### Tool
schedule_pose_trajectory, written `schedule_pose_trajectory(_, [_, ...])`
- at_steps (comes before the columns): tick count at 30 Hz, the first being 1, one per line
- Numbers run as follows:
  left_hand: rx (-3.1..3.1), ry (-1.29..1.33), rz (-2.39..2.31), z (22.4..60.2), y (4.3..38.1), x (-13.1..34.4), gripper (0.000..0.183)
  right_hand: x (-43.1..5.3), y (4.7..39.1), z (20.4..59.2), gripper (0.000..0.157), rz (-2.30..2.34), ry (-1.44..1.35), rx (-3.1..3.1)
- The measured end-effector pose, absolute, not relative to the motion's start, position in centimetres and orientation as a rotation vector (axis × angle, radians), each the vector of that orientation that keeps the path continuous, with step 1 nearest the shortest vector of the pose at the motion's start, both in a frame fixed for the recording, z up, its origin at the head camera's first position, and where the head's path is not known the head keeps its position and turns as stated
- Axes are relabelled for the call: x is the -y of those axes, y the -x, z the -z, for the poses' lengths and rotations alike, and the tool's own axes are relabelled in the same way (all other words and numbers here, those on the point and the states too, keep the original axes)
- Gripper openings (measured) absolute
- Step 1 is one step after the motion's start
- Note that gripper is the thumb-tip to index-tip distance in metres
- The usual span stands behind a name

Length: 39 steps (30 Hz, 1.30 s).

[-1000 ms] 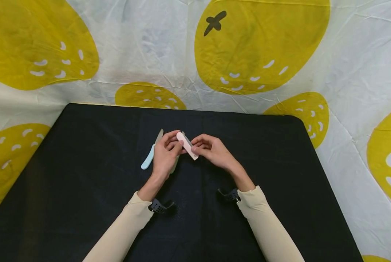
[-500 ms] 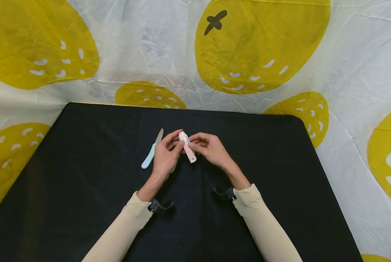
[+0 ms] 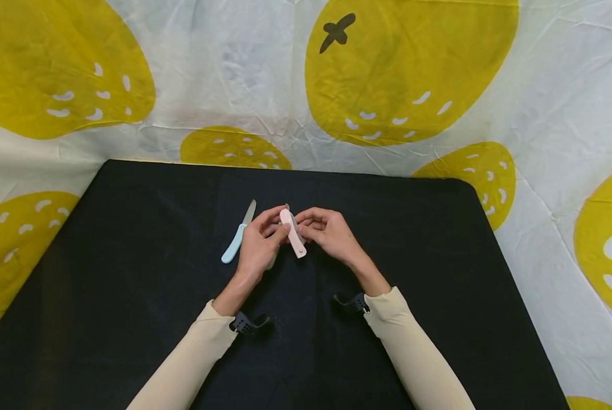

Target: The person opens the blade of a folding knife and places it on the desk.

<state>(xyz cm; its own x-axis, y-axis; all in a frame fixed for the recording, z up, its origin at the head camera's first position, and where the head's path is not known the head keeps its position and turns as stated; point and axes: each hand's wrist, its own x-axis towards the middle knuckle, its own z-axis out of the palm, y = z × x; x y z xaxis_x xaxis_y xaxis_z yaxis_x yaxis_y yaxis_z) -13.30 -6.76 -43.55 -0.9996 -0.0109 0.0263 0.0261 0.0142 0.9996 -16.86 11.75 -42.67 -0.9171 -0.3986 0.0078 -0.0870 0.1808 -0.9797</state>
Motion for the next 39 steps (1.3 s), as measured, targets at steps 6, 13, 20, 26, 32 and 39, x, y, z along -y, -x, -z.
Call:
schedule_pose_trajectory(6, [2.191,0.022,2.233,43.6,13.6,6.7,0.046,-12.1,17.1,42.8,0.017,1.856,0.415,-2.213])
schedule_pose_trajectory(13, [2.086,-0.066,2.285,43.7,13.6,6.7,0.044,-12.6,17.5,43.2,0.018,2.034,0.316,-2.170])
schedule_pose_trajectory(20, [2.045,-0.125,2.292,43.7,13.4,6.9,0.043,-12.8,17.6,43.3,0.020,2.102,0.300,-2.093])
schedule_pose_trajectory(26, [2.054,-0.100,2.304,43.5,13.3,7.2,0.042,-13.0,17.9,42.8,0.029,2.042,0.388,-2.079])
schedule_pose_trajectory(32, [2.241,0.063,2.218,43.7,13.5,8.2,0.044,-13.3,18.0,42.5,0.029,1.981,0.389,-2.107])
schedule_pose_trajectory(39, [2.502,0.358,1.922,44.0,13.6,10.1,0.049,-13.5,17.9,42.2,0.028,1.934,0.392,-2.126])
